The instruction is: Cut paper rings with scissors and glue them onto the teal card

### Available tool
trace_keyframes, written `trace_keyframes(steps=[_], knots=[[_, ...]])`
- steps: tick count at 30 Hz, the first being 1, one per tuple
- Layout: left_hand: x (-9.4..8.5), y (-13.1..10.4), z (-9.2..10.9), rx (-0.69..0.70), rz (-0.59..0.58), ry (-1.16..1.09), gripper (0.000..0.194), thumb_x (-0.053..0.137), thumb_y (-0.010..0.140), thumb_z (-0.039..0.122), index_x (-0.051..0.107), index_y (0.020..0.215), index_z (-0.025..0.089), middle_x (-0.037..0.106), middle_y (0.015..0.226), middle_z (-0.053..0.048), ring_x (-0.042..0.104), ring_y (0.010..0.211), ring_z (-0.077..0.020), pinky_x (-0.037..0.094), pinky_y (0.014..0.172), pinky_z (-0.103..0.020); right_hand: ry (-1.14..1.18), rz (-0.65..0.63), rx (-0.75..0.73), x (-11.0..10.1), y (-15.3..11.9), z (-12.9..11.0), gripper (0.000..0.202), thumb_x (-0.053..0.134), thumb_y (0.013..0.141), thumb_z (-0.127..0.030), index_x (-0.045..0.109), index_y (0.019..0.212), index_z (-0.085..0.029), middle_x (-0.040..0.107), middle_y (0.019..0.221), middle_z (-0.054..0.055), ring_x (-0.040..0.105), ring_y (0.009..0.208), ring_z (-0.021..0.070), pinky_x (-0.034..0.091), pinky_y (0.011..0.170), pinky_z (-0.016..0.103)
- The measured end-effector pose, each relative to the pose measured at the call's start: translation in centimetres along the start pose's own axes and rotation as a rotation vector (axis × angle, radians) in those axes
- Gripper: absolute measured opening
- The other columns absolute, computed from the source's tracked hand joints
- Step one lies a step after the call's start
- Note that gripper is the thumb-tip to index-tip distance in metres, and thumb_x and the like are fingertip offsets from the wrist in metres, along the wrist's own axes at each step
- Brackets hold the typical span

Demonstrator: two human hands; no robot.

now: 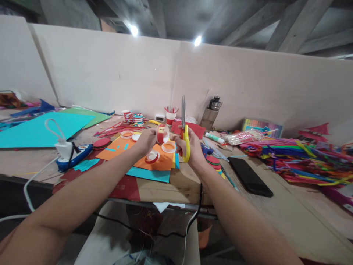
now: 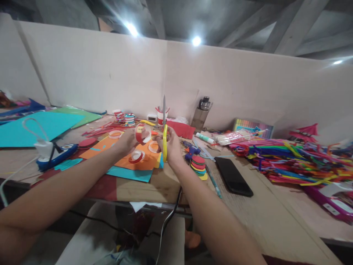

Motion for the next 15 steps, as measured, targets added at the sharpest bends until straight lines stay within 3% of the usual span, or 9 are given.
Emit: trace_keyframes(steps=[3,5,8,12,15], knots=[[-0.4,0.2,-0.9,-0.112,0.02,-0.218,0.034,0.081,0.055,0.03,0.051,0.055,0.014,0.048,0.052,0.004,0.044,0.047,-0.006,0.036,0.046,-0.021,0.007,-0.031,-0.004,0.1,-0.2,0.5,0.049,0.066,0.074,-0.041,0.045,0.115,-0.025,0.058,0.067,-0.008,0.037,0.039,0.0038,0.031,0.036,0.017],[-0.6,0.2,-0.8,-0.095,0.029,-0.254,0.036,0.083,0.052,0.03,0.051,0.057,0.014,0.049,0.053,0.004,0.046,0.048,-0.0058,0.037,0.047,-0.02,-0.001,-0.055,-0.005,0.3,-0.2,0.9,0.048,0.067,0.074,-0.041,0.046,0.114,-0.025,0.058,0.069,-0.008,0.035,0.039,0.0032,0.03,0.037,0.017],[-0.9,0.0,-0.6,-0.054,0.034,-0.229,0.031,0.081,0.054,0.025,0.052,0.059,0.014,0.049,0.054,0.004,0.044,0.048,-0.0052,0.036,0.047,-0.02,0.025,-0.058,-0.025,0.6,-0.3,1.2,0.048,0.071,0.073,-0.043,0.048,0.11,-0.024,0.058,0.069,-0.008,0.034,0.039,0.0027,0.028,0.037,0.017],[-0.7,-0.1,-1.0,-0.038,-0.053,-0.152,0.019,0.073,0.062,0.024,0.057,0.061,0.014,0.053,0.056,0.002,0.044,0.048,-0.0052,0.034,0.048,-0.02,0.136,-0.002,-0.033,0.5,-0.1,1.1,0.052,0.074,0.069,-0.048,0.047,0.108,-0.025,0.056,0.068,-0.008,0.035,0.041,0.0035,0.026,0.036,0.017],[-0.7,-0.2,-1.1,0.016,-0.087,0.001,0.016,0.068,0.069,0.026,0.058,0.064,0.014,0.054,0.057,0.002,0.045,0.049,-0.0063,0.035,0.05,-0.021,0.17,0.018,0.001,0.2,0.1,1.3,0.055,0.077,0.065,-0.048,0.047,0.106,-0.027,0.054,0.067,-0.009,0.037,0.042,0.0038,0.028,0.037,0.017]])
Point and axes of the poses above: each hand's wrist, its own y-axis towards the middle knuckle, its own x-axis out of the palm, z = x × y, the point moved 7 cm from there along y, towards the middle knuckle
